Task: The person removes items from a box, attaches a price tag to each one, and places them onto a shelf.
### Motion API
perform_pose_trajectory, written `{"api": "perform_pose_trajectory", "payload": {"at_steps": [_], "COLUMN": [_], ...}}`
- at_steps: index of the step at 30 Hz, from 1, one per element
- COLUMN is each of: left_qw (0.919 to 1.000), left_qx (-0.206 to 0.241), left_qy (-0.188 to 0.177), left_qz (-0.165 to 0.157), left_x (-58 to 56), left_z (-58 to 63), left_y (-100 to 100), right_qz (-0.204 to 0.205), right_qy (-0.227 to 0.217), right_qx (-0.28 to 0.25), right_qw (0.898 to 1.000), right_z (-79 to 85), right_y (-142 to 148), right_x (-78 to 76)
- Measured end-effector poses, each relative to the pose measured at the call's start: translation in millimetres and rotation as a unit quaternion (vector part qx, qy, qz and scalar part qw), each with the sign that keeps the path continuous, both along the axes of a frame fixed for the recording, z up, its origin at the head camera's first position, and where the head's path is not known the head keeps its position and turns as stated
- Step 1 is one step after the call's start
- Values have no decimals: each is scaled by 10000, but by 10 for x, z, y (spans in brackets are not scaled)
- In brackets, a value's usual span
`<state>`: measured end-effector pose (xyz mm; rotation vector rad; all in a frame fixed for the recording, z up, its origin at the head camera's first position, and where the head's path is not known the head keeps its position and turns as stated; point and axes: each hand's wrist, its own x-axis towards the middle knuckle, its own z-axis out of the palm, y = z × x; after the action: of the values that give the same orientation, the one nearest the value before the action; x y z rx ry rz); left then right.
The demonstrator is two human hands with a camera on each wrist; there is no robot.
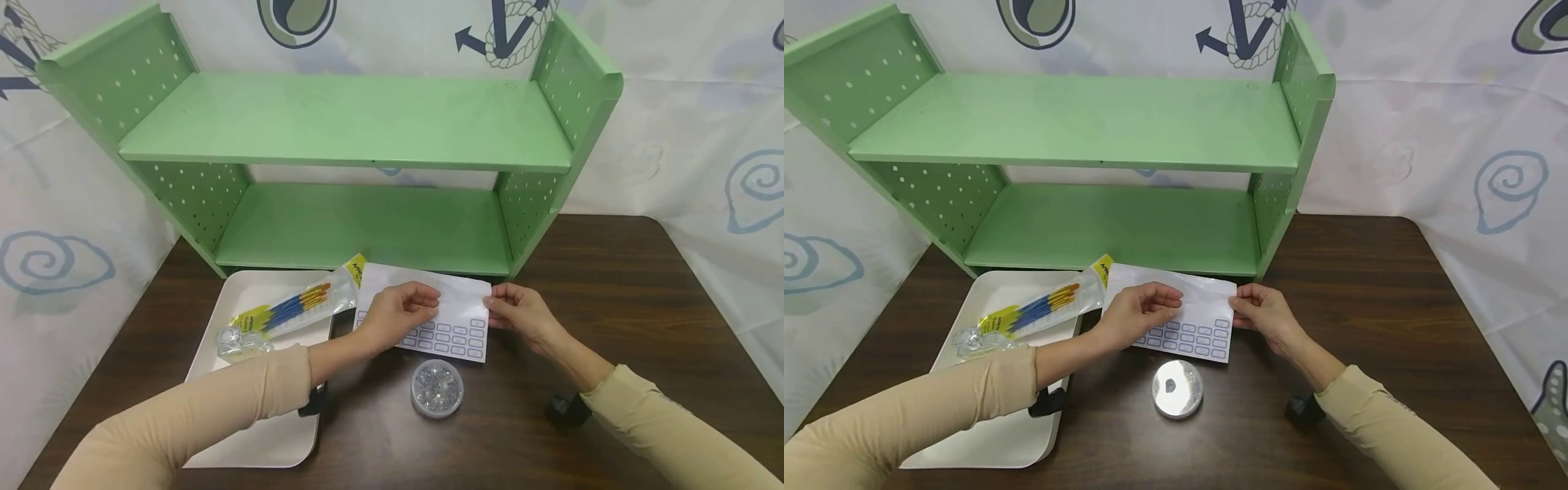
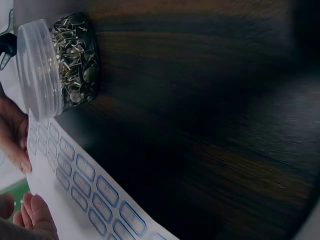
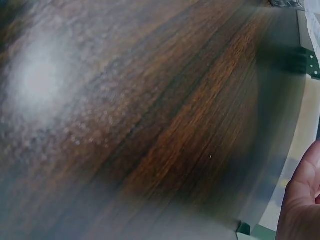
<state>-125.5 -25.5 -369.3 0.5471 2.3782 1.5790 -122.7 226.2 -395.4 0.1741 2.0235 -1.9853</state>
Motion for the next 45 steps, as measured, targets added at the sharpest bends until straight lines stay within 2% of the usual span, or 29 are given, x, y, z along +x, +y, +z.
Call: {"api": "perform_pose_trajectory", "payload": {"at_steps": [4, 7, 13, 16, 26, 38, 45], "left_qw": [9988, 9959, 9863, 9819, 9701, 9631, 9388], "left_qx": [-225, -381, -847, -1088, -1430, -1636, -1990], "left_qy": [219, 548, 1153, 1317, 1812, 1981, 2714], "left_qz": [-388, -608, -815, -818, -748, -804, -733], "left_x": [-13, -28, -54, -56, -36, -22, -45], "left_z": [-44, -87, -132, -133, -185, -183, -179], "left_y": [128, 211, 337, 365, 410, 432, 427], "right_qz": [-13, -4, 8, -3, 57, 96, 109], "right_qy": [2, 3, 36, 18, -95, -240, -247], "right_qx": [-44, -71, -129, -205, -429, -696, -768], "right_qw": [10000, 10000, 9999, 9998, 9990, 9972, 9967], "right_z": [6, 10, 9, 9, -1, 8, 24], "right_y": [-18, -28, -43, -52, -58, -67, -77], "right_x": [0, 3, 9, 16, 34, 38, 33]}}
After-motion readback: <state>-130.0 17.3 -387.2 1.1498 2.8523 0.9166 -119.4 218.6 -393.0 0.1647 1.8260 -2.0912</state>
